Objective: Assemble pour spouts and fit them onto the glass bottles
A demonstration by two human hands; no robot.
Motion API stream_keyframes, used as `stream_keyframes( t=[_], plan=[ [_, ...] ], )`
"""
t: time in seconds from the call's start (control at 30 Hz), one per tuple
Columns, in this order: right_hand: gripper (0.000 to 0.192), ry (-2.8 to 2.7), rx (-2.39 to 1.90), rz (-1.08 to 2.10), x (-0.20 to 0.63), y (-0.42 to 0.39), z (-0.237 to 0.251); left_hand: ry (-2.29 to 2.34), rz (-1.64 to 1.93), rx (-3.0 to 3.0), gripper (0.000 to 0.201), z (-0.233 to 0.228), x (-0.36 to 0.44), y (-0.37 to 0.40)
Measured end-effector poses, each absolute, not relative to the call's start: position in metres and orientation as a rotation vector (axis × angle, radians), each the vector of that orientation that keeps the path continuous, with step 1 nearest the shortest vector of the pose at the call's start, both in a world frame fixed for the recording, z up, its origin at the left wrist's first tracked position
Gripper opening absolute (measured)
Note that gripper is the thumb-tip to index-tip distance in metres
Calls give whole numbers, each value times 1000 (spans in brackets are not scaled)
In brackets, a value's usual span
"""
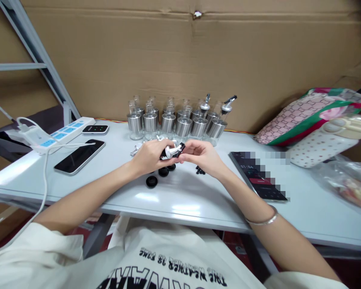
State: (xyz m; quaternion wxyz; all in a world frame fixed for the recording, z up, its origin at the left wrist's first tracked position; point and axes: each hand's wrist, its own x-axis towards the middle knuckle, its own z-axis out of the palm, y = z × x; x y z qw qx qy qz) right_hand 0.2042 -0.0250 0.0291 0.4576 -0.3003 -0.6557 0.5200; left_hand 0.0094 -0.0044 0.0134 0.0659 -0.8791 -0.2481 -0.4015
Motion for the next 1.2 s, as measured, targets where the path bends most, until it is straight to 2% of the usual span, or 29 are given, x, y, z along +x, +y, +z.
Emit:
stream_keyframes(
  t=[0.43, 0.73, 0.97, 1.2],
  plan=[
    [24, -1672, -728, 1274, 204, -18, 19, -1200, -839, -2663, 42, 13, 15, -7],
    [22, -1698, -716, 1080, 202, -17, 18, -1316, -718, -2757, 38, 14, 19, -12],
    [36, -1535, -702, 1346, 202, -15, 16, -1309, -742, -2777, 36, 16, 19, -11],
    [30, -1413, -684, 1495, 201, -20, 23, -1185, -691, -2766, 35, 9, 20, -10]
  ],
)
